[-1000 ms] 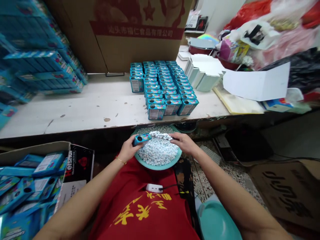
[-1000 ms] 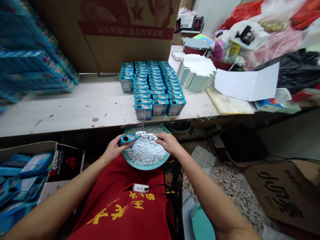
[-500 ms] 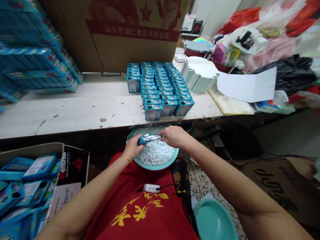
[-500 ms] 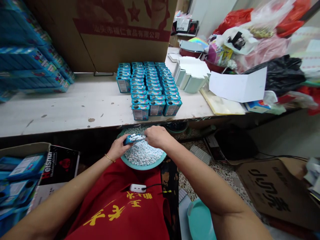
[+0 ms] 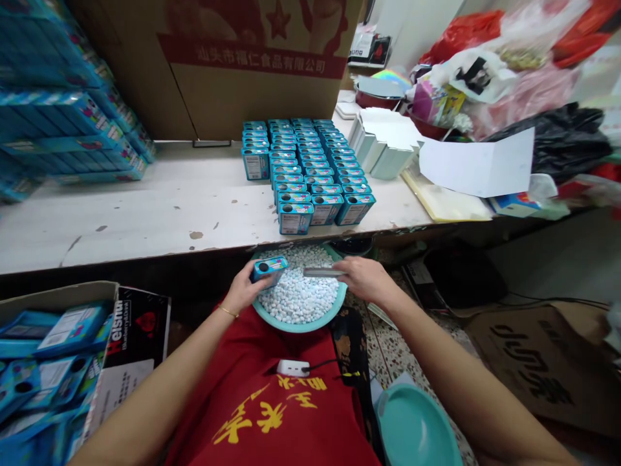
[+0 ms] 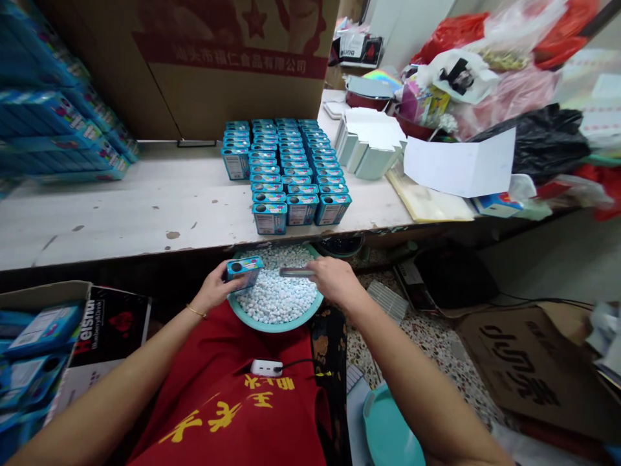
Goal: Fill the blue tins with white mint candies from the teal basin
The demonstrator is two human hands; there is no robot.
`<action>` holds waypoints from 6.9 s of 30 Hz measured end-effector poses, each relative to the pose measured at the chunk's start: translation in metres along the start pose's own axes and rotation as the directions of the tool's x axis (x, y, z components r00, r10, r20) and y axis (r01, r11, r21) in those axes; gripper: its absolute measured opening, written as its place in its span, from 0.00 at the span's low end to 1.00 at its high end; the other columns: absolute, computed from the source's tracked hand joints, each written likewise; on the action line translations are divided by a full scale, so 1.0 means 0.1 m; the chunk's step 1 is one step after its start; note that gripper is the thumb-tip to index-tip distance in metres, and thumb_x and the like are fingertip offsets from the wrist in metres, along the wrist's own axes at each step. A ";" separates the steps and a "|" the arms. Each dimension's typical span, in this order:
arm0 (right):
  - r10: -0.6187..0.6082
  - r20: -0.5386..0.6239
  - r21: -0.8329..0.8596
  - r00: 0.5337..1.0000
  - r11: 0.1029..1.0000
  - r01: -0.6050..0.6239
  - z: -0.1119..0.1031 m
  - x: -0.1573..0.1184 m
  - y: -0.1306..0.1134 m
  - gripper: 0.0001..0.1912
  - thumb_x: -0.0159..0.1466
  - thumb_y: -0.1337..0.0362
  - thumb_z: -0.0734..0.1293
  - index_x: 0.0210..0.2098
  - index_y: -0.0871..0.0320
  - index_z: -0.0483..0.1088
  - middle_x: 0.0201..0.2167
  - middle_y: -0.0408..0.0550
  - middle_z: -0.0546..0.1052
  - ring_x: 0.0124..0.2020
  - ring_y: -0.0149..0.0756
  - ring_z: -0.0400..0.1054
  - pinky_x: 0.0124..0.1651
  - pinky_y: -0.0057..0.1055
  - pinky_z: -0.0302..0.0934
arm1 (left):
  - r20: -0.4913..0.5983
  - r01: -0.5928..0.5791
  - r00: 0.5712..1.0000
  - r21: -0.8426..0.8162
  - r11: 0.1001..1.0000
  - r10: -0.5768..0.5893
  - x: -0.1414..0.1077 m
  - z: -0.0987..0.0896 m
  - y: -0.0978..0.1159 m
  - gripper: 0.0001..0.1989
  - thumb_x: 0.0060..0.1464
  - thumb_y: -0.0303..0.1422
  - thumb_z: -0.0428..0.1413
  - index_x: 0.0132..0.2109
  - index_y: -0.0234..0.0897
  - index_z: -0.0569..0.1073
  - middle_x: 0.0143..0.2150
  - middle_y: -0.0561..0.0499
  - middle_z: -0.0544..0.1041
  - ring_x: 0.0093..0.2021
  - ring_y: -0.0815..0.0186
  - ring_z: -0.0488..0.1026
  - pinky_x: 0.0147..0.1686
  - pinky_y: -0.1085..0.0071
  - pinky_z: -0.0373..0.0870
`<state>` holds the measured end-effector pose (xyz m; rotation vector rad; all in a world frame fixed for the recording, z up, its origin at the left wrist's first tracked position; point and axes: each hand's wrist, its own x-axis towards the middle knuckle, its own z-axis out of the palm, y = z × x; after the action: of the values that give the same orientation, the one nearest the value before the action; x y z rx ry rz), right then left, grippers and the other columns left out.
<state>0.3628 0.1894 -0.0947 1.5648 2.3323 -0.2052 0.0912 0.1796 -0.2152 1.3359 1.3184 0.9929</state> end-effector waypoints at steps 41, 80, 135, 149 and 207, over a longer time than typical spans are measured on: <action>-0.104 0.025 -0.019 0.994 0.994 0.105 -0.55 0.34 -0.63 0.14 0.59 0.58 0.58 0.38 0.55 0.72 0.36 0.52 0.76 0.37 0.44 0.69 0.36 0.35 0.60 | 0.029 -0.163 0.986 0.379 0.911 0.165 0.05 0.17 0.07 0.21 0.47 0.37 0.54 0.50 0.39 0.65 0.44 0.48 0.72 0.45 0.61 0.68 0.47 0.65 0.63; -0.114 -0.183 0.537 0.976 0.820 0.197 0.11 0.22 -0.17 0.15 0.58 0.62 0.61 0.45 0.55 0.69 0.43 0.46 0.74 0.44 0.35 0.66 0.46 0.29 0.58 | -0.010 -0.098 0.995 0.249 0.964 0.103 -0.02 0.12 -0.04 0.21 0.46 0.38 0.55 0.48 0.37 0.65 0.43 0.48 0.71 0.44 0.62 0.68 0.47 0.67 0.63; -0.137 -0.056 0.273 0.989 0.951 0.147 -0.22 0.19 -0.45 0.14 0.59 0.60 0.59 0.43 0.52 0.70 0.42 0.46 0.75 0.44 0.37 0.67 0.45 0.30 0.57 | -0.009 -0.168 0.985 0.213 0.962 0.174 -0.06 0.14 -0.10 0.21 0.46 0.35 0.55 0.49 0.38 0.65 0.47 0.47 0.70 0.47 0.60 0.67 0.49 0.64 0.61; -0.081 -0.064 0.101 0.995 0.991 0.087 -0.39 0.03 -0.50 0.14 0.61 0.60 0.57 0.42 0.53 0.69 0.39 0.46 0.74 0.41 0.36 0.67 0.41 0.29 0.58 | -0.059 -0.207 0.975 0.113 0.972 0.214 -0.16 0.08 -0.19 0.20 0.45 0.34 0.56 0.47 0.37 0.66 0.46 0.46 0.70 0.48 0.60 0.67 0.51 0.63 0.61; 0.224 -0.205 0.793 0.953 0.608 0.027 0.86 -0.26 -0.06 0.20 0.57 0.54 0.61 0.45 0.55 0.71 0.42 0.48 0.75 0.43 0.37 0.69 0.45 0.26 0.64 | -0.386 -0.089 0.910 0.176 0.980 0.152 2.46 -0.64 0.56 0.25 0.45 0.30 0.55 0.52 0.34 0.64 0.44 0.44 0.74 0.44 0.60 0.71 0.46 0.65 0.65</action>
<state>0.3818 0.1390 -0.1669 2.2331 2.4968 -1.2219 0.0586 0.4333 -0.1679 1.3918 1.6607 1.3228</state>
